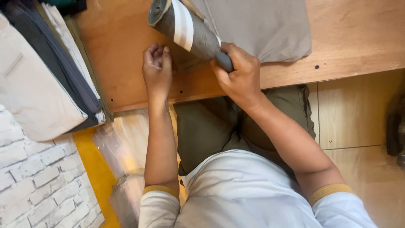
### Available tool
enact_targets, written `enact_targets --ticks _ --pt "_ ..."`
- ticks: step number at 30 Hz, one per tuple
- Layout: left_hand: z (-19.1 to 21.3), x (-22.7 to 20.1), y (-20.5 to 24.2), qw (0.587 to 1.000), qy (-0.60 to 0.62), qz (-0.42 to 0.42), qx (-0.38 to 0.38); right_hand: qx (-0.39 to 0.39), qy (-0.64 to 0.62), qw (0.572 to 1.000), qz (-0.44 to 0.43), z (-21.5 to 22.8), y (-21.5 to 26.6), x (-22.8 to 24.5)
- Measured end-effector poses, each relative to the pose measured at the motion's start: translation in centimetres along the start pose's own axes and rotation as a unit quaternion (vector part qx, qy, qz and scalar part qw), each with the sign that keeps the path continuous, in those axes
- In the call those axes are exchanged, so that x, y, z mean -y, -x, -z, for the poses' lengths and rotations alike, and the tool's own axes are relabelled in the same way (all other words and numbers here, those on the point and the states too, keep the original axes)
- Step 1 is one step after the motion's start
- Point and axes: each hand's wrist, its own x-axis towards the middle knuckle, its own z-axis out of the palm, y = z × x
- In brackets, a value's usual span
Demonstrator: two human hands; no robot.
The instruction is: Using a lint roller to clean folded pants and then packaging them into clear plastic bags.
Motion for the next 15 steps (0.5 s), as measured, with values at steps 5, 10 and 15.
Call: enact_targets --ticks 5,10,15 --pt "-2.0 -2.8 -1.3 0.991 -0.053 0.102 0.066 -0.031 -0.156 0.979 -0.129 0.6 -1.6 2.0" --pt "-0.6 -2.7 -2.5 0.992 0.077 0.097 0.036 -0.139 -0.204 0.939 -0.238 6.5 -3.2 -2.1" --pt "8.7 -2.8 -4.5 1.000 -0.016 0.018 -0.020 -0.319 -0.315 0.870 -0.206 16.4 -3.2 -9.0"
